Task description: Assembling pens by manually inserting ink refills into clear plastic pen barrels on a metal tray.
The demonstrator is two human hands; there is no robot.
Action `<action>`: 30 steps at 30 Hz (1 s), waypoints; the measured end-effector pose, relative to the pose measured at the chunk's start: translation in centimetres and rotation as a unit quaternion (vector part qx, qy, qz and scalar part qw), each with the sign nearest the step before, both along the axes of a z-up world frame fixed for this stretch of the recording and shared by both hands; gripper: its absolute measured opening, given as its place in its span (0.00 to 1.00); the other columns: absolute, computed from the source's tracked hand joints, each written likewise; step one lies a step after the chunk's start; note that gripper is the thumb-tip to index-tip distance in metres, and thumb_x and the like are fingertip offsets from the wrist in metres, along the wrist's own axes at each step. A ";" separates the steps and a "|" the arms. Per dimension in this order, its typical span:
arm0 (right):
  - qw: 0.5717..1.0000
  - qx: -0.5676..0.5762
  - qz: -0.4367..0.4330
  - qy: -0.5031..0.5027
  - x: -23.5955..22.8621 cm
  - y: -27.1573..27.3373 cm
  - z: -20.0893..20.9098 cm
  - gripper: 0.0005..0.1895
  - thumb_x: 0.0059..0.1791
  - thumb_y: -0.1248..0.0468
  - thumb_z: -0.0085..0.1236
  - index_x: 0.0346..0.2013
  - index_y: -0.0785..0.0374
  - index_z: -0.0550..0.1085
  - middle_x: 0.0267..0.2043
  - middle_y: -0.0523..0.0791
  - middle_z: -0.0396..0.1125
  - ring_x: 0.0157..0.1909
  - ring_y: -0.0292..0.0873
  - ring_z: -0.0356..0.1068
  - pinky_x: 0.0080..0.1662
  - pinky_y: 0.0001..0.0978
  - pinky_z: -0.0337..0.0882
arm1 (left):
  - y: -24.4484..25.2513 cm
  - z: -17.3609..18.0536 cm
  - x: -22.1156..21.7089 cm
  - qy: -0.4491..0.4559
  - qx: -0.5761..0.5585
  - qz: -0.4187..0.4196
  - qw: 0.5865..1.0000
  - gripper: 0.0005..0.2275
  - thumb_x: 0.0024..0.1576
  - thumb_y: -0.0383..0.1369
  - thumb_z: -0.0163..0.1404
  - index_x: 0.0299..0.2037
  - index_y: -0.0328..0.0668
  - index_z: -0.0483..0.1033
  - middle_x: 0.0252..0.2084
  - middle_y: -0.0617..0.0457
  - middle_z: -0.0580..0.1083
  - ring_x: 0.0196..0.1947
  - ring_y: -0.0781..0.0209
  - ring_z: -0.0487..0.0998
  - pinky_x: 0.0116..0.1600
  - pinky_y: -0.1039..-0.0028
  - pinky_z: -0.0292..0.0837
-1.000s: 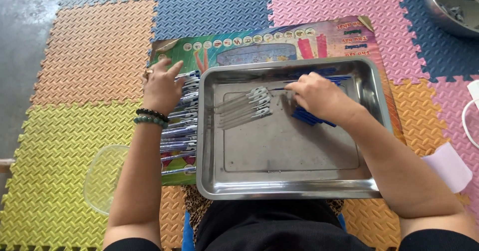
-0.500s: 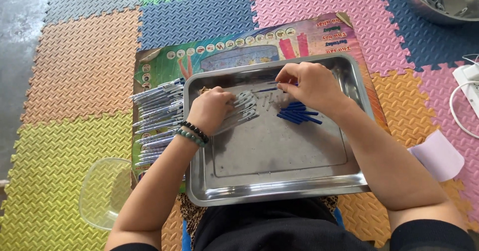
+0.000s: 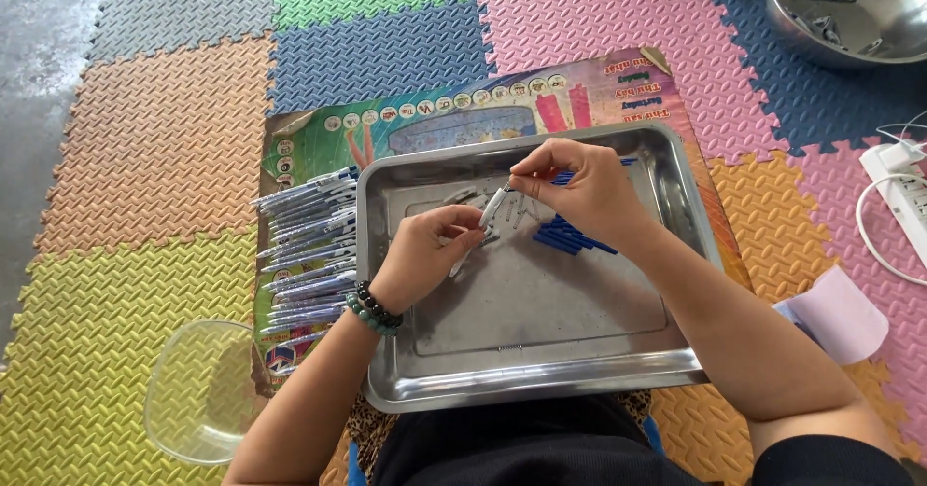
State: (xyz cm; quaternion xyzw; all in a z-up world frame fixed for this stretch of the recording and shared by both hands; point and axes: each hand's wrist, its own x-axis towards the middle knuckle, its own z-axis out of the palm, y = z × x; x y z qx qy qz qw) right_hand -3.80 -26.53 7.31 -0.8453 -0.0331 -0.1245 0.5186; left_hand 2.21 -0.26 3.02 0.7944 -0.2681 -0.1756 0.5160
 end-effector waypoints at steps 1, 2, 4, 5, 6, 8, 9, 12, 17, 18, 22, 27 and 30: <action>1.000 -0.001 0.000 -0.001 0.1 0.0 -0.1 0.06 0.55 0.66 0.74 0.47 0.58 0.87 0.42 0.52 0.82 0.49 0.50 0.81 0.56 0.46 0.81 | 0.0 0.0 0.0 -0.001 -0.001 0.000 1.000 0.13 0.64 0.31 0.63 0.58 0.44 0.86 0.47 0.44 0.88 0.46 0.47 0.90 0.48 0.58 0.88; 1.000 0.011 0.005 0.003 0.2 -0.1 -0.1 0.06 0.55 0.66 0.73 0.47 0.59 0.86 0.42 0.52 0.82 0.49 0.51 0.81 0.57 0.47 0.80 | 0.0 0.0 0.0 0.002 -0.004 0.000 1.000 0.13 0.64 0.31 0.63 0.58 0.44 0.86 0.48 0.45 0.88 0.46 0.48 0.90 0.48 0.59 0.88; 1.000 0.024 0.011 0.009 0.2 -0.1 -0.3 0.06 0.56 0.66 0.73 0.47 0.59 0.86 0.42 0.53 0.82 0.50 0.51 0.81 0.58 0.48 0.80 | 0.0 0.1 -0.1 0.008 -0.006 0.001 1.000 0.13 0.65 0.31 0.63 0.59 0.45 0.87 0.48 0.45 0.88 0.46 0.49 0.90 0.48 0.59 0.88; 0.999 0.022 0.018 0.016 0.2 -0.1 -0.3 0.06 0.55 0.65 0.73 0.47 0.59 0.87 0.41 0.52 0.82 0.48 0.51 0.81 0.57 0.46 0.80 | 0.0 0.2 -0.2 0.011 -0.011 -0.001 1.000 0.13 0.65 0.31 0.63 0.59 0.45 0.87 0.48 0.45 0.88 0.46 0.47 0.90 0.48 0.59 0.88; 0.999 0.019 0.026 0.022 0.1 -0.1 -0.3 0.06 0.55 0.65 0.74 0.47 0.59 0.87 0.41 0.52 0.82 0.47 0.50 0.81 0.56 0.44 0.79 | 0.0 0.4 -0.3 0.013 -0.016 -0.002 1.000 0.13 0.65 0.30 0.63 0.59 0.44 0.87 0.48 0.44 0.87 0.46 0.45 0.90 0.48 0.58 0.88; 0.999 0.009 0.040 0.012 0.4 0.0 -0.4 0.06 0.55 0.64 0.73 0.47 0.58 0.87 0.41 0.51 0.82 0.47 0.49 0.80 0.55 0.44 0.79 | -0.1 0.2 -0.3 0.009 -0.013 -0.004 1.000 0.13 0.65 0.30 0.63 0.59 0.45 0.87 0.49 0.45 0.88 0.47 0.46 0.90 0.49 0.58 0.89; 0.999 0.000 0.054 0.005 0.4 0.1 -0.5 0.05 0.56 0.64 0.72 0.46 0.58 0.88 0.41 0.50 0.82 0.47 0.49 0.79 0.55 0.44 0.79 | 0.0 0.0 -0.4 0.008 -0.008 -0.005 1.000 0.13 0.65 0.31 0.63 0.59 0.46 0.87 0.49 0.46 0.88 0.48 0.47 0.90 0.49 0.58 0.89; 0.998 -0.032 0.042 -0.022 1.0 -0.6 -0.9 0.07 0.57 0.62 0.71 0.50 0.57 0.87 0.42 0.47 0.83 0.49 0.45 0.78 0.54 0.41 0.78 | 0.3 0.4 -0.4 0.012 -0.005 -0.007 1.000 0.15 0.65 0.29 0.62 0.62 0.42 0.85 0.51 0.42 0.87 0.47 0.42 0.90 0.49 0.56 0.89; 0.903 -0.422 -0.024 -0.073 3.8 -4.4 -7.9 0.06 0.50 0.54 0.73 0.41 0.42 0.84 0.39 0.35 0.79 0.49 0.42 0.76 0.51 0.38 0.78 | 1.3 -1.6 -0.2 0.041 -0.016 0.006 0.999 0.15 0.65 0.30 0.61 0.62 0.40 0.83 0.51 0.40 0.86 0.48 0.43 0.89 0.49 0.52 0.88; 0.854 -0.511 -0.040 -0.087 4.4 -4.5 -10.0 0.06 0.48 0.49 0.73 0.37 0.35 0.82 0.37 0.29 0.77 0.47 0.36 0.74 0.48 0.33 0.76 | 1.5 -2.1 0.0 0.056 -0.022 0.024 0.998 0.16 0.65 0.30 0.61 0.63 0.42 0.84 0.50 0.42 0.86 0.47 0.44 0.90 0.49 0.53 0.89; 0.802 -0.580 -0.038 -0.136 5.4 -3.9 -11.9 0.08 0.46 0.51 0.75 0.33 0.40 0.80 0.33 0.30 0.73 0.42 0.38 0.71 0.43 0.34 0.73 | 1.1 -3.2 -0.2 0.047 -0.024 0.027 0.998 0.17 0.66 0.28 0.60 0.65 0.43 0.81 0.51 0.43 0.86 0.46 0.47 0.89 0.48 0.58 0.88; 0.838 -0.536 -0.044 -0.094 5.1 -4.3 -11.0 0.08 0.52 0.52 0.65 0.43 0.44 0.77 0.39 0.38 0.72 0.47 0.45 0.75 0.44 0.44 0.75 | 0.9 -2.5 -0.7 0.016 -0.018 0.023 0.999 0.21 0.65 0.25 0.59 0.69 0.38 0.78 0.52 0.38 0.84 0.45 0.43 0.89 0.47 0.54 0.88; 0.874 -0.478 -0.038 -0.081 4.1 -4.4 -7.6 0.03 0.58 0.55 0.61 0.45 0.47 0.78 0.37 0.41 0.73 0.45 0.47 0.77 0.45 0.43 0.76 | 0.8 -3.2 -0.5 -0.054 -0.001 0.028 0.998 0.20 0.66 0.26 0.59 0.68 0.38 0.77 0.51 0.39 0.85 0.44 0.43 0.90 0.43 0.56 0.88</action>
